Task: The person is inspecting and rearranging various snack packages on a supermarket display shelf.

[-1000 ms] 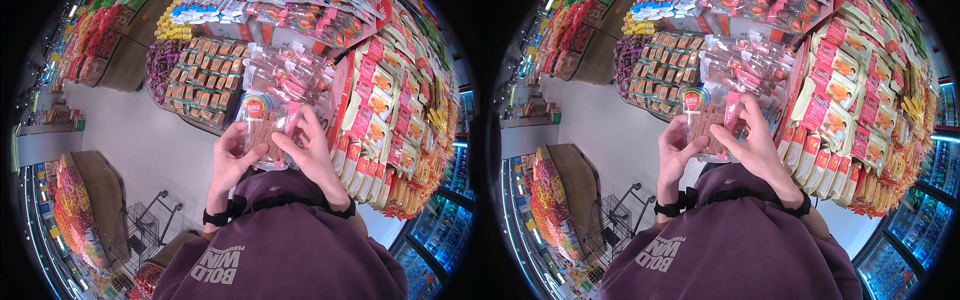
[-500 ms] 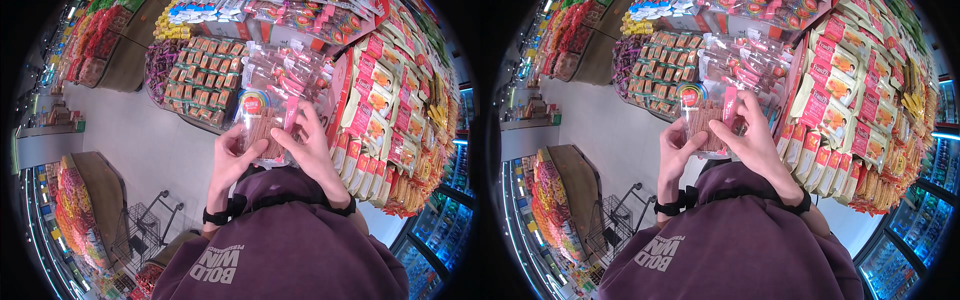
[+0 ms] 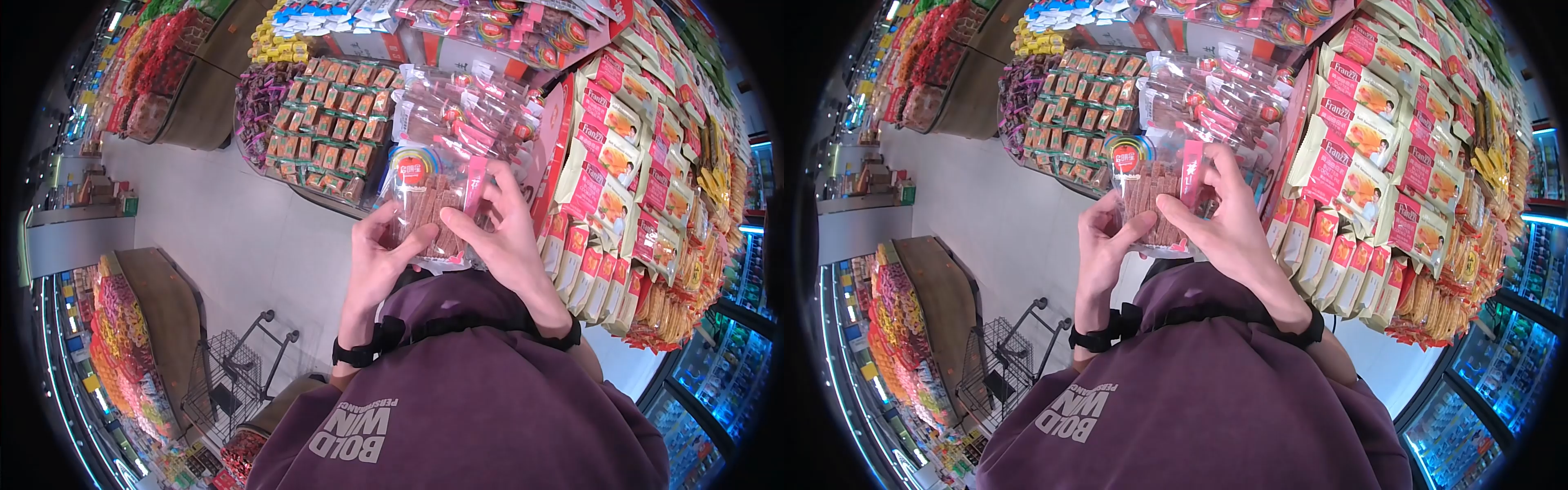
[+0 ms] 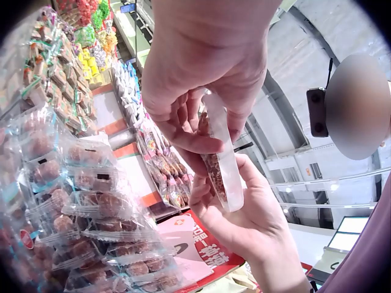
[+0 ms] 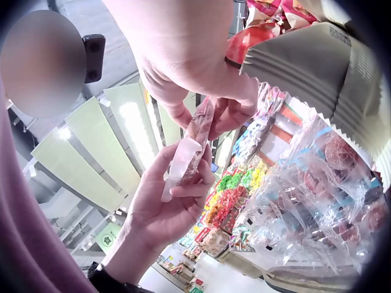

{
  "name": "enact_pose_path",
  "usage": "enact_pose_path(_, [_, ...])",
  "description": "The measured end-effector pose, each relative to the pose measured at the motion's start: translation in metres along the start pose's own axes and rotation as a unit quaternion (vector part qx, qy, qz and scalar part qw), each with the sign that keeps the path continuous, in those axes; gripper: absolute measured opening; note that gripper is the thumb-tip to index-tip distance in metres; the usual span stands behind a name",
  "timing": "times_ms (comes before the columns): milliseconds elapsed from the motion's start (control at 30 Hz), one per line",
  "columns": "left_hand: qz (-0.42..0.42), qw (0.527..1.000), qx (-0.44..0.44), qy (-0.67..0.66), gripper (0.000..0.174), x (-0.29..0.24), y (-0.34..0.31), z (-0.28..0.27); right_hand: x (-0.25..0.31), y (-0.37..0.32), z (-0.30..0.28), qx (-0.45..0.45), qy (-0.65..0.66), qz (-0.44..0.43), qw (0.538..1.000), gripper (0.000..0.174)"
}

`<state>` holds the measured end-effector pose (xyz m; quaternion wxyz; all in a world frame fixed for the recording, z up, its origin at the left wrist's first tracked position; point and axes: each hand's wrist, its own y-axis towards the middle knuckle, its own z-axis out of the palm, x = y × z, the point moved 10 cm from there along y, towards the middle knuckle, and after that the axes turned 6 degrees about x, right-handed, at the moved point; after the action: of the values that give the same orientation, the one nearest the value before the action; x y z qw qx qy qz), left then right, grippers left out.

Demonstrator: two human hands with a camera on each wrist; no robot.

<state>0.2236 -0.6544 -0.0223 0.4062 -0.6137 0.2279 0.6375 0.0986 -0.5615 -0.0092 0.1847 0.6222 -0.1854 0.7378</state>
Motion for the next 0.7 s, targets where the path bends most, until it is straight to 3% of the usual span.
enact_pose_path(700, [0.033,0.998,0.014,-0.047,0.015,-0.0018,0.0029,0.0062,0.0043,0.0001,0.0001,0.001,0.037,-0.008,0.999,0.051])
